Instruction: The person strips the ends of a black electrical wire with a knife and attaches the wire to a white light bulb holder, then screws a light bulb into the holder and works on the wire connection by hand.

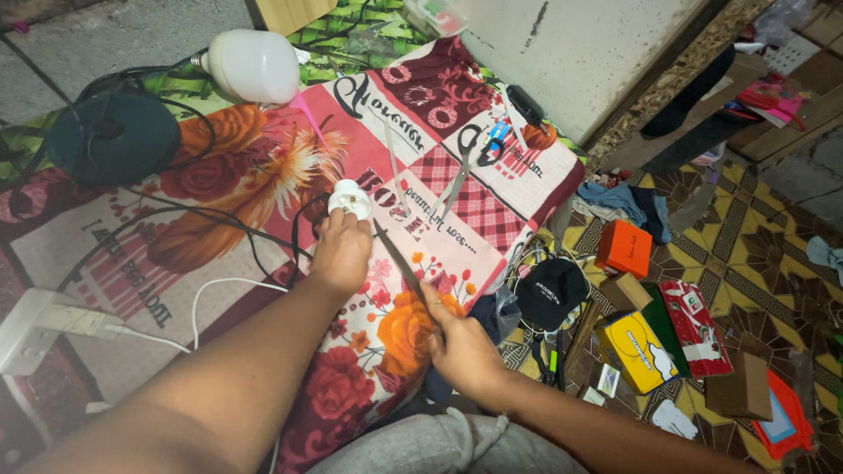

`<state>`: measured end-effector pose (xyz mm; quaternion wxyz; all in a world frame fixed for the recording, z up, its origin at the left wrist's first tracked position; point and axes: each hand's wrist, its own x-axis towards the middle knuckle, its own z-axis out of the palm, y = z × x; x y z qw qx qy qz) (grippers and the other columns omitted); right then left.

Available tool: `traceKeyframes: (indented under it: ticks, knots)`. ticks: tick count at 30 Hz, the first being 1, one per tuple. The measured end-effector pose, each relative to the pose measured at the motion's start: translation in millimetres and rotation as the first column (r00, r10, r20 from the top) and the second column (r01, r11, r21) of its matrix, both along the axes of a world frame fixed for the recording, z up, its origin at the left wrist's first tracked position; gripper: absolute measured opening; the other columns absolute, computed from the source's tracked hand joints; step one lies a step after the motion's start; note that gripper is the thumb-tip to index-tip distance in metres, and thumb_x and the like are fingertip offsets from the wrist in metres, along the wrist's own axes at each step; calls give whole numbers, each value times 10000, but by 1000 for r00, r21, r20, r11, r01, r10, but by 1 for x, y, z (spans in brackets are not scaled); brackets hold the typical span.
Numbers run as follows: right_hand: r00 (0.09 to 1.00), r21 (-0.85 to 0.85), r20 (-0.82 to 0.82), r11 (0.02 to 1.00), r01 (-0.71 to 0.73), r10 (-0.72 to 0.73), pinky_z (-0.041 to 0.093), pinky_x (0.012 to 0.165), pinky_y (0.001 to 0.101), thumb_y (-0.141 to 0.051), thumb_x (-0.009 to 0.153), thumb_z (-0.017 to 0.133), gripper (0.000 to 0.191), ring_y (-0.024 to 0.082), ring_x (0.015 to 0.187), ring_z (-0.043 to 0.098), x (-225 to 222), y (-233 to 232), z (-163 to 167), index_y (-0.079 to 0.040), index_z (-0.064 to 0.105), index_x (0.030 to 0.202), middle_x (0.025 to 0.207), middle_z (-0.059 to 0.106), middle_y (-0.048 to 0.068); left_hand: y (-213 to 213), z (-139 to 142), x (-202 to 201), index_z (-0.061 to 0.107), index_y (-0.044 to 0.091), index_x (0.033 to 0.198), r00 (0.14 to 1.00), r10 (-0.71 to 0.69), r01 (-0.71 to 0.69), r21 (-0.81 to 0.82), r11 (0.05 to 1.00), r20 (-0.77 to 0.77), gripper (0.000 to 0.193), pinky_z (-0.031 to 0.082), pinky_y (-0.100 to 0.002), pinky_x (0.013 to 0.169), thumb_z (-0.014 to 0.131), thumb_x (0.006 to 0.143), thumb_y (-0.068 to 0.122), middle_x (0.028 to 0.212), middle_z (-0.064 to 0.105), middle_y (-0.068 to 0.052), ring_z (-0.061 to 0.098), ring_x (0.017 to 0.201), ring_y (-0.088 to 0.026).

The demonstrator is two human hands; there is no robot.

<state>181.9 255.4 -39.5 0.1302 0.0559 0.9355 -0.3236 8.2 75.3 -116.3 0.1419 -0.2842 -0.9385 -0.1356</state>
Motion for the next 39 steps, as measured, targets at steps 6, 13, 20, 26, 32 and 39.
traceKeyframes:
  ticks: [6, 13, 20, 26, 32, 39]
  knots:
    - [1000, 53, 0, 998, -24, 24, 537, 727, 521, -100, 889, 601, 797, 445, 713, 683, 0, 1, 1, -279, 275, 1594, 727, 658, 281, 6, 5, -3, 689, -39, 964, 993, 23, -17, -54, 998, 113, 324, 438, -447, 993, 719, 650, 36, 1070, 666, -227, 542, 1122, -372]
    - [998, 93, 38, 994, -62, 59, 543, 791, 519, -79, 843, 574, 865, 441, 774, 698, -7, -1, 0, -248, 212, 1610, 835, 688, 281, 15, -3, -12, 723, -14, 948, 997, 68, -61, -132, 989, 44, 207, 450, -425, 989, 665, 767, 68, 1015, 700, -208, 574, 1093, -346]
    - [989, 210, 94, 969, -132, 115, 549, 828, 527, -130, 866, 570, 891, 458, 794, 691, -20, -3, -9, -226, 126, 1632, 882, 690, 279, 16, -17, -22, 742, -16, 910, 999, 33, -33, -27, 999, 4, 179, 447, -434, 1019, 633, 775, 25, 1025, 707, -202, 580, 1112, -346]
    - [986, 256, 24, 953, -164, 164, 551, 794, 539, -114, 854, 565, 881, 460, 752, 689, -28, 4, -19, -205, 158, 1630, 858, 693, 278, 16, -18, -32, 764, 12, 876, 998, 12, -10, -31, 999, 65, 163, 466, -451, 1023, 625, 790, 18, 1044, 707, -193, 582, 1126, -357]
    - [978, 243, 8, 949, -202, 207, 553, 791, 531, -95, 843, 575, 887, 451, 761, 692, -38, 12, -31, -178, 170, 1629, 840, 692, 275, 19, -21, -32, 766, 20, 893, 994, 53, -51, -27, 998, 92, 175, 474, -440, 1014, 620, 798, 14, 1056, 711, -178, 583, 1139, -346]
    - [975, 115, -114, 977, -177, 190, 551, 776, 520, -58, 849, 569, 851, 441, 775, 698, -34, 21, -32, -242, 242, 1613, 902, 705, 268, 18, -7, -22, 729, 0, 942, 988, 53, -45, -58, 997, 143, 208, 454, -433, 1025, 645, 757, 40, 1061, 693, -195, 563, 1153, -352]
